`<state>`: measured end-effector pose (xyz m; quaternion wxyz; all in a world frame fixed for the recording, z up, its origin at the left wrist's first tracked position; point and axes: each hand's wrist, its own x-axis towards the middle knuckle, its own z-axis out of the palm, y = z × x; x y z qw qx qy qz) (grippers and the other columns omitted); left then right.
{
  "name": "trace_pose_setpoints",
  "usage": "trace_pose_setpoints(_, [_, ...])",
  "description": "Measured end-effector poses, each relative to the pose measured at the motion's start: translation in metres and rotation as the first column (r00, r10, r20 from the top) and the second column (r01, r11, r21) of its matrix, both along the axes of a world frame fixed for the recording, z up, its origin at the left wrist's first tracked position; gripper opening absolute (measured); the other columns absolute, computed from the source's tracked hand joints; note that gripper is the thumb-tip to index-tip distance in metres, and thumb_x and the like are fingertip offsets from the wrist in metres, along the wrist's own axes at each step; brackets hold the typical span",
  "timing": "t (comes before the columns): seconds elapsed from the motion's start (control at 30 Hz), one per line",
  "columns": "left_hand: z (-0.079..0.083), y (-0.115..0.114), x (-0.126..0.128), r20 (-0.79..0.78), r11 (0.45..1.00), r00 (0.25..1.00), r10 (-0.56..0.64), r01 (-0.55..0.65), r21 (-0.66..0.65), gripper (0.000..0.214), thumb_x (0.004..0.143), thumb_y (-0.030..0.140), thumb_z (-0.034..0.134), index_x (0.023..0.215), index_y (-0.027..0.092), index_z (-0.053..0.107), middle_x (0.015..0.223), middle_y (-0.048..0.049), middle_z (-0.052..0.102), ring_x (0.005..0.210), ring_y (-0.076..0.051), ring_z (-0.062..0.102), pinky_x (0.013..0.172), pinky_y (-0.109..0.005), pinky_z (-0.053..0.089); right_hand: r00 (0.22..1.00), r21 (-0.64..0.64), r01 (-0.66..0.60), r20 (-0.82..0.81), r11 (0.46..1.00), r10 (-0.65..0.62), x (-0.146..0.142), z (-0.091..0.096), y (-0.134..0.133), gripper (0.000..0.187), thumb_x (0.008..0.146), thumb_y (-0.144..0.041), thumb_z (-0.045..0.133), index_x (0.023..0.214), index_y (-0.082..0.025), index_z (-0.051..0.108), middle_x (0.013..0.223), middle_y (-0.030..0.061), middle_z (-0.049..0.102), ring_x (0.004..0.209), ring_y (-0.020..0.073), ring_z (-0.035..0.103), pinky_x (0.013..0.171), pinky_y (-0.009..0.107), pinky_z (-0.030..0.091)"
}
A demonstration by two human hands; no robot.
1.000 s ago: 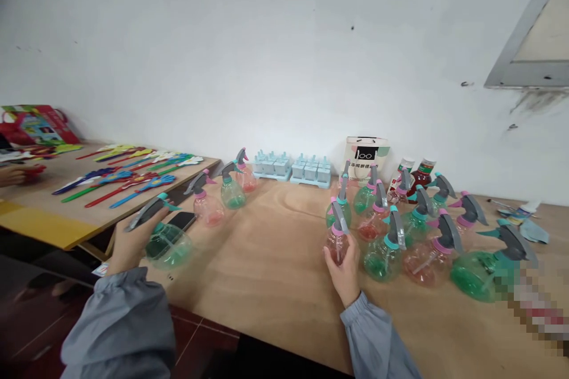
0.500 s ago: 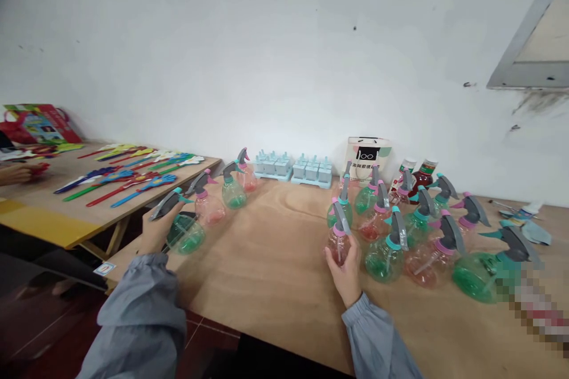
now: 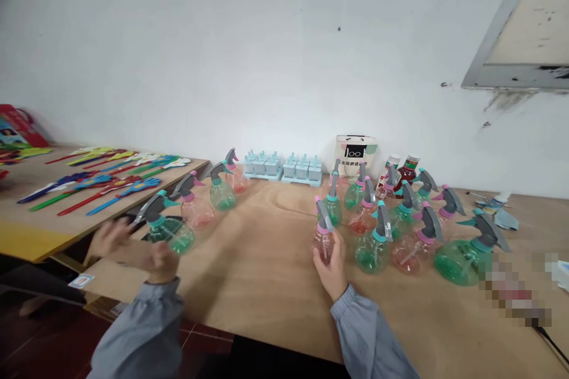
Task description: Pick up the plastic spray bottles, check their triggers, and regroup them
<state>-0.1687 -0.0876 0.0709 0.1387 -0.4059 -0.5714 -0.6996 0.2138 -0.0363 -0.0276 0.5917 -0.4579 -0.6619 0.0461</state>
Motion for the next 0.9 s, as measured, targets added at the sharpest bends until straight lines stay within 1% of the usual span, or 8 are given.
trace_pose_setpoints(0.03, [0.0, 0.002, 0.025, -0.097, 0.995, 0.995, -0.023, 0.032, 0.089, 0.068, 0.071, 0.068, 0.065, 0.118, 0.021, 0.053, 0.131, -0.016, 0.052, 0.137, -0.039, 0.041, 0.12, -0.059, 0.027, 1.0, -0.001, -0.026, 0.011, 1.0, 0.026, -0.002, 0.0, -0.002, 0.059, 0.092, -0.039, 0.058, 0.145, -0.02, 0.038, 0.136, 0.0161, 0.052, 0.129, 0.0308, 0.052, 0.108, 0.056, 0.043])
trace_pose_setpoints(0.1, [0.0, 0.008, 0.08, -0.231, 0.917, 0.889, -0.396, 0.369, -0.151, 0.057, 0.079, 0.056, 0.067, 0.122, 0.021, 0.054, 0.129, -0.0143, 0.058, 0.13, -0.033, 0.052, 0.116, -0.053, 0.035, 0.998, -0.004, -0.065, 0.024, 0.998, 0.065, -0.006, 0.002, -0.006, 0.058, 0.093, -0.037, 0.058, 0.145, -0.021, 0.038, 0.136, 0.0152, 0.053, 0.13, 0.0302, 0.052, 0.108, 0.055, 0.044])
trace_pose_setpoints(0.23, [-0.004, 0.025, 0.174, 0.082, 0.581, 0.663, -0.744, 0.703, -0.41, 0.091, 0.07, 0.051, 0.08, 0.145, 0.021, 0.039, 0.151, -0.0182, 0.045, 0.142, -0.034, 0.042, 0.117, -0.051, 0.033, 0.995, 0.017, -0.097, 0.029, 0.995, 0.097, -0.018, 0.002, -0.014, 0.058, 0.089, -0.04, 0.066, 0.14, -0.022, 0.044, 0.13, 0.0143, 0.057, 0.122, 0.0299, 0.057, 0.102, 0.053, 0.049])
trace_pose_setpoints(0.33, [-0.01, 0.037, 0.207, 0.193, 0.444, 0.552, -0.811, 0.797, -0.409, 0.105, 0.063, 0.047, 0.086, 0.15, 0.019, 0.034, 0.152, -0.0201, 0.044, 0.143, -0.037, 0.04, 0.117, -0.052, 0.033, 0.991, 0.025, -0.131, 0.031, 0.991, 0.13, -0.027, -0.003, -0.021, 0.06, 0.087, -0.043, 0.068, 0.139, -0.022, 0.046, 0.128, 0.0146, 0.059, 0.119, 0.0299, 0.059, 0.099, 0.051, 0.051])
trace_pose_setpoints(0.5, [-0.015, 0.048, 0.209, 0.278, 0.442, 0.531, -0.8, 0.836, -0.324, 0.064, 0.076, 0.044, 0.076, 0.131, 0.02, 0.055, 0.132, -0.0145, 0.063, 0.127, -0.03, 0.057, 0.107, -0.042, 0.044, 0.956, -0.036, -0.286, 0.056, 0.958, 0.288, -0.024, 0.005, -0.021, 0.059, 0.086, -0.05, 0.067, 0.137, -0.024, 0.054, 0.133, 0.0145, 0.06, 0.124, 0.0315, 0.058, 0.104, 0.052, 0.049])
trace_pose_setpoints(0.63, [-0.013, 0.053, 0.197, 0.351, 0.477, 0.529, -0.772, 0.848, -0.23, 0.045, 0.078, 0.044, 0.071, 0.114, 0.019, 0.064, 0.125, -0.0138, 0.068, 0.122, -0.028, 0.061, 0.109, -0.043, 0.043, 0.99, 0.008, -0.061, -0.131, 0.998, 0.062, -0.01, 0.03, 0.017, 0.043, 0.097, -0.042, 0.051, 0.137, -0.026, 0.053, 0.139, 0.0123, 0.057, 0.133, 0.0263, 0.052, 0.113, 0.052, 0.04])
trace_pose_setpoints(0.8, [-0.003, 0.056, 0.185, 0.396, 0.38, 0.432, -0.81, 0.902, -0.207, 0.031, 0.075, 0.044, 0.072, 0.095, 0.02, 0.067, 0.11, -0.0087, 0.073, 0.114, -0.026, 0.065, 0.106, -0.042, 0.046, 0.971, -0.028, 0.144, -0.191, 0.989, -0.146, -0.006, 0.035, 0.088, 0.073, 0.089, -0.057, 0.057, 0.147, -0.016, 0.036, 0.15, 0.0208, 0.041, 0.144, 0.031, 0.036, 0.117, 0.057, 0.031])
trace_pose_setpoints(0.9, [0.005, 0.056, 0.181, 0.461, 0.288, 0.364, -0.809, 0.93, -0.229, 0.031, 0.073, 0.04, 0.073, 0.096, 0.02, 0.069, 0.106, -0.0069, 0.074, 0.111, -0.026, 0.067, 0.104, -0.041, 0.047, 0.96, -0.053, 0.181, -0.208, 0.982, -0.188, -0.006, 0.027, 0.114, 0.086, 0.083, -0.065, 0.06, 0.145, -0.011, 0.036, 0.147, 0.0262, 0.042, 0.142, 0.0343, 0.037, 0.115, 0.059, 0.03])
